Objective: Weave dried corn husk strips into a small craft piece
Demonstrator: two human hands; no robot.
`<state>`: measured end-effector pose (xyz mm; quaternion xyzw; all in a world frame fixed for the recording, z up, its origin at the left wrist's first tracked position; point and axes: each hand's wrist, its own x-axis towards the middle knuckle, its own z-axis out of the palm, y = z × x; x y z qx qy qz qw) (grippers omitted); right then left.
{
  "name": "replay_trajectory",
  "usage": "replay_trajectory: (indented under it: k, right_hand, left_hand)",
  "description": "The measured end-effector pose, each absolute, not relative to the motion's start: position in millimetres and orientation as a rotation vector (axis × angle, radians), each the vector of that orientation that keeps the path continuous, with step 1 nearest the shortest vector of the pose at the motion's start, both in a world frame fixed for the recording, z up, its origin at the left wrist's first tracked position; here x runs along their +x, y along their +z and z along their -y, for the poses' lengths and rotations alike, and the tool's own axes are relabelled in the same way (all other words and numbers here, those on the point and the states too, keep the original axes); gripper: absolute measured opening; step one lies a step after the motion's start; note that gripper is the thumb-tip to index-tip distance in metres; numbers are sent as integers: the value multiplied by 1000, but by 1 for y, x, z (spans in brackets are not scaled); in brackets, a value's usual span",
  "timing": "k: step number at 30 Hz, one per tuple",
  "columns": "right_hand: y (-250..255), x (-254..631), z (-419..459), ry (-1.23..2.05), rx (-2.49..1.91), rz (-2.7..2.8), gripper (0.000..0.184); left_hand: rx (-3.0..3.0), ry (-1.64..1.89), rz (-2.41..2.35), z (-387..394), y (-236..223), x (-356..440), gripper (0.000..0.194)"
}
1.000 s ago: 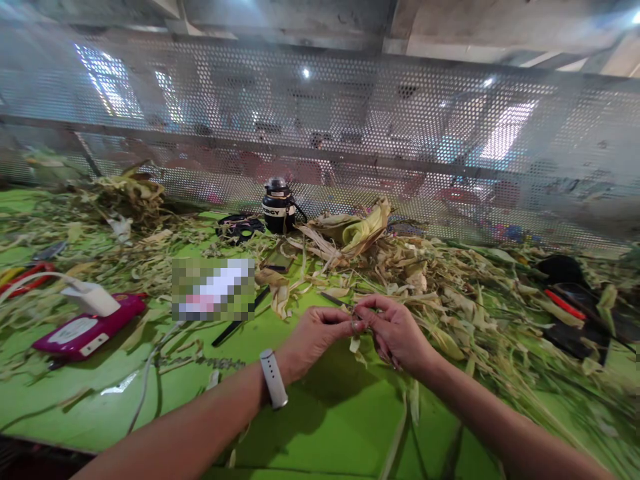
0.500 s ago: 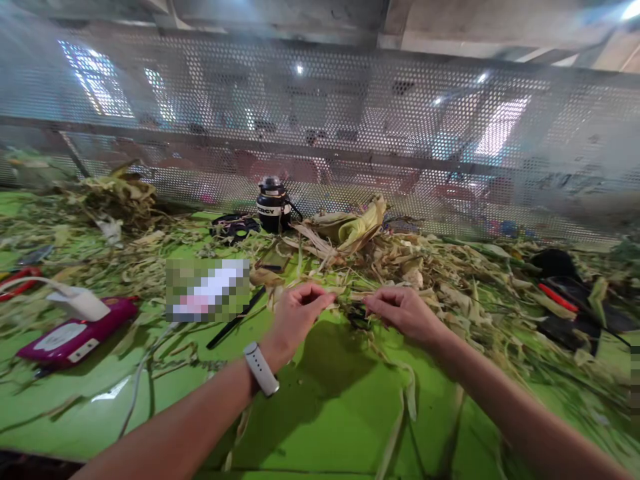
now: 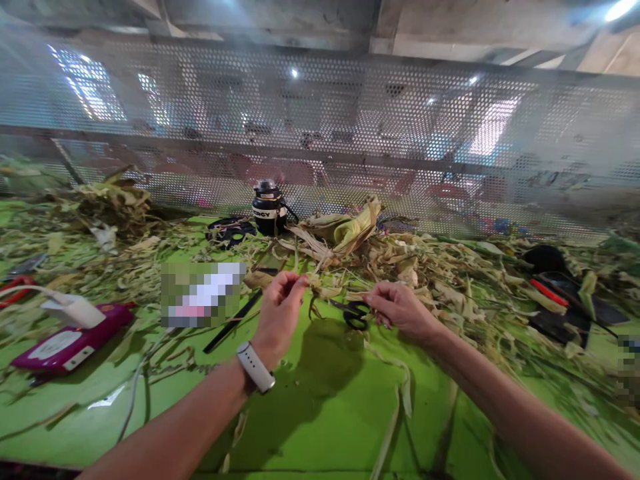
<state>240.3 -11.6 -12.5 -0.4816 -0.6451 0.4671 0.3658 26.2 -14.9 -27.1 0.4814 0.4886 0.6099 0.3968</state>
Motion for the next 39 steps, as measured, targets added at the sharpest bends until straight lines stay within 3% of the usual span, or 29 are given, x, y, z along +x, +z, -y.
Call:
replay_trajectory:
  k: [5, 9, 17, 20, 25, 27, 30, 32, 36, 39]
  right_hand:
    - [-9, 244, 7, 1181, -1017, 1344, 32]
    - [-1, 237, 13, 1383, -805, 1141, 33]
    - [-7, 224, 22, 1571, -872, 1237, 38]
    - [-7, 224, 27, 1323, -965, 1580, 37]
    - [-14, 219, 38, 305, -1096, 2286, 40]
    - [-17, 217, 39, 134, -1117, 2319, 36]
    - [-15, 217, 38, 285, -1057, 2312, 32]
    - [-9, 219, 36, 495, -1048, 2222, 31]
    - [0, 222, 35, 867, -1057, 2027, 34]
    - [-1, 223, 35, 971, -1005, 1990, 34]
  left_hand:
    - [1251, 1423, -1189, 13, -32, 25, 18]
    - [1235, 1306, -1123, 17, -34, 32, 18]
    - [1122, 1371, -1185, 18, -34, 34, 19]
    - [1175, 1335, -1178, 23, -31, 38, 21]
    - [1334, 1179, -1051, 33, -29, 48, 24]
    - [1386, 1148, -996, 36, -29, 48, 23]
    - [1419, 1223, -997, 37, -26, 43, 16]
    - [1394, 1273, -1014, 36, -25, 40, 23]
    - [1301, 1038, -830, 35, -26, 41, 29]
    - [1183, 942, -681, 35, -29, 46, 31]
